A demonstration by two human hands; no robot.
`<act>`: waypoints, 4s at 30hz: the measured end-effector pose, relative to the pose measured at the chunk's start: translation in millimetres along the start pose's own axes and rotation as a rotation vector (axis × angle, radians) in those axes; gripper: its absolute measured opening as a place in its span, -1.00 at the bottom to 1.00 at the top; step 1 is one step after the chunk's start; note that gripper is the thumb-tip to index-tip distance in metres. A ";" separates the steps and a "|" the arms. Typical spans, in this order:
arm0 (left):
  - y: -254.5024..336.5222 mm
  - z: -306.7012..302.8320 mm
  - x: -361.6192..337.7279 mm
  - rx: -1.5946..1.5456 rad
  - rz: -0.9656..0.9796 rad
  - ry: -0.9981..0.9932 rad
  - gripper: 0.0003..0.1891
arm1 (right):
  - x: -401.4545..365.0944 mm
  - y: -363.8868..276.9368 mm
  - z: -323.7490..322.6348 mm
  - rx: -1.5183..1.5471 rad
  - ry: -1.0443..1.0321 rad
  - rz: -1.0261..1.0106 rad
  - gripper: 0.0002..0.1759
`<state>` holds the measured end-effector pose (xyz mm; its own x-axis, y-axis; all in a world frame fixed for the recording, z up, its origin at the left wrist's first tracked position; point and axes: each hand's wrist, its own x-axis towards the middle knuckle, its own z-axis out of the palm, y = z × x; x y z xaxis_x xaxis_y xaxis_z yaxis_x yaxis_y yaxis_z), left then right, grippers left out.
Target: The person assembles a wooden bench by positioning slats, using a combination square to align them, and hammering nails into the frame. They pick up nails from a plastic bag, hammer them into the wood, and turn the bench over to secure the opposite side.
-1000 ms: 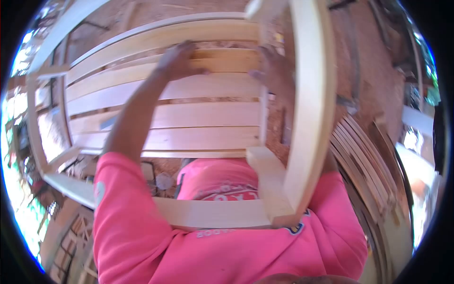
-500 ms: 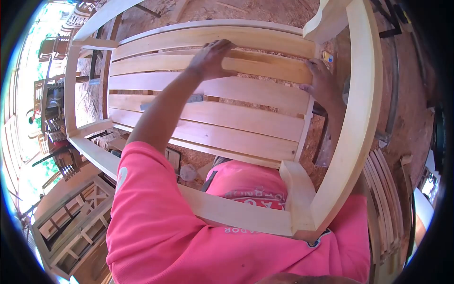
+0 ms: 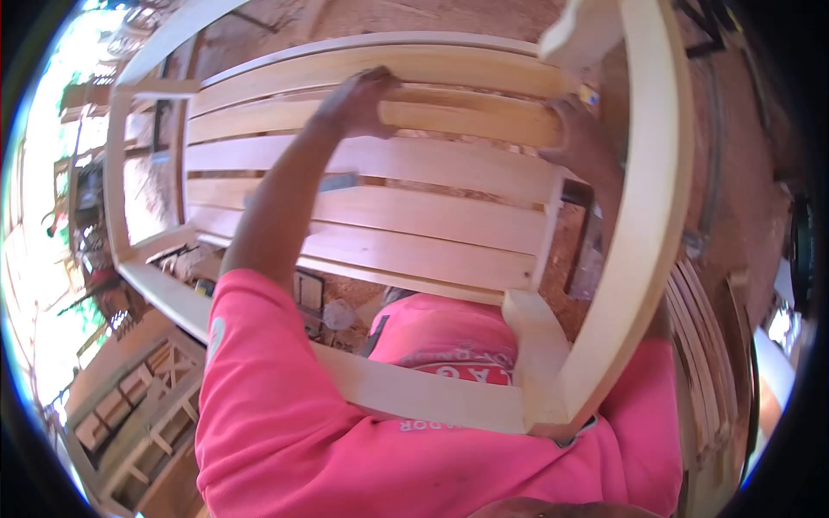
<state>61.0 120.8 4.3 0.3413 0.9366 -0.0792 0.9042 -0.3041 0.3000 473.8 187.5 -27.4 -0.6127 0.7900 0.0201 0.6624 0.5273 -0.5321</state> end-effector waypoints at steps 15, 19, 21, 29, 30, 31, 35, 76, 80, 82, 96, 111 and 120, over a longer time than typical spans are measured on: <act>10.4 -2.6 6.3 -0.077 -0.023 -0.021 -0.26 | -12.7 -2.1 -1.5 -0.070 0.061 0.020 -0.14; 12.3 -7.0 1.5 -0.068 0.030 0.080 -0.27 | -22.1 8.3 7.5 -0.003 0.201 -0.035 -0.18; 11.2 -1.0 -6.6 -0.105 0.037 0.109 -0.28 | -42.4 15.0 8.9 0.016 0.331 -0.085 -0.19; 45.6 -12.4 -56.4 -0.014 0.085 -0.227 -0.19 | -98.1 -14.6 16.9 -0.008 0.072 -0.060 -0.21; 41.5 -8.1 -57.6 -0.012 0.070 -0.229 -0.18 | -96.1 -12.1 19.8 0.001 0.069 -0.070 -0.20; 39.9 -6.4 -58.3 -0.010 0.057 -0.231 -0.18 | -94.1 -9.5 22.8 0.011 0.066 -0.079 -0.20; 41.7 -3.4 -58.5 -0.012 0.017 -0.228 -0.21 | -86.1 -18.0 14.9 -0.027 -0.030 -0.010 -0.16; 117.6 27.3 -89.3 0.023 0.028 -0.411 -0.21 | -140.1 -86.6 20.1 -0.070 -0.246 0.102 -0.13; 117.0 26.1 -88.1 0.048 0.098 -0.369 -0.29 | -139.2 -63.6 31.6 0.036 -0.192 0.056 -0.14; 116.7 29.0 -91.7 0.060 0.128 -0.323 -0.30 | -142.9 -61.3 36.7 0.058 -0.140 0.025 -0.15; 118.7 37.3 -98.5 0.071 0.148 -0.219 -0.29 | -162.7 -69.7 42.8 0.148 0.043 0.022 -0.25; 120.3 41.1 -101.3 0.106 0.128 -0.207 -0.26 | -167.3 -58.1 52.1 0.156 0.094 0.014 -0.18; 125.0 30.3 -94.0 0.077 0.052 -0.374 -0.22 | -167.2 -63.6 44.0 0.203 0.074 0.024 -0.18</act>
<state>149.7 -10.5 20.5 0.4444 0.7960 -0.4110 0.8950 -0.3748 0.2417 515.1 8.2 -34.1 -0.5599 0.8261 0.0633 0.5711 0.4401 -0.6929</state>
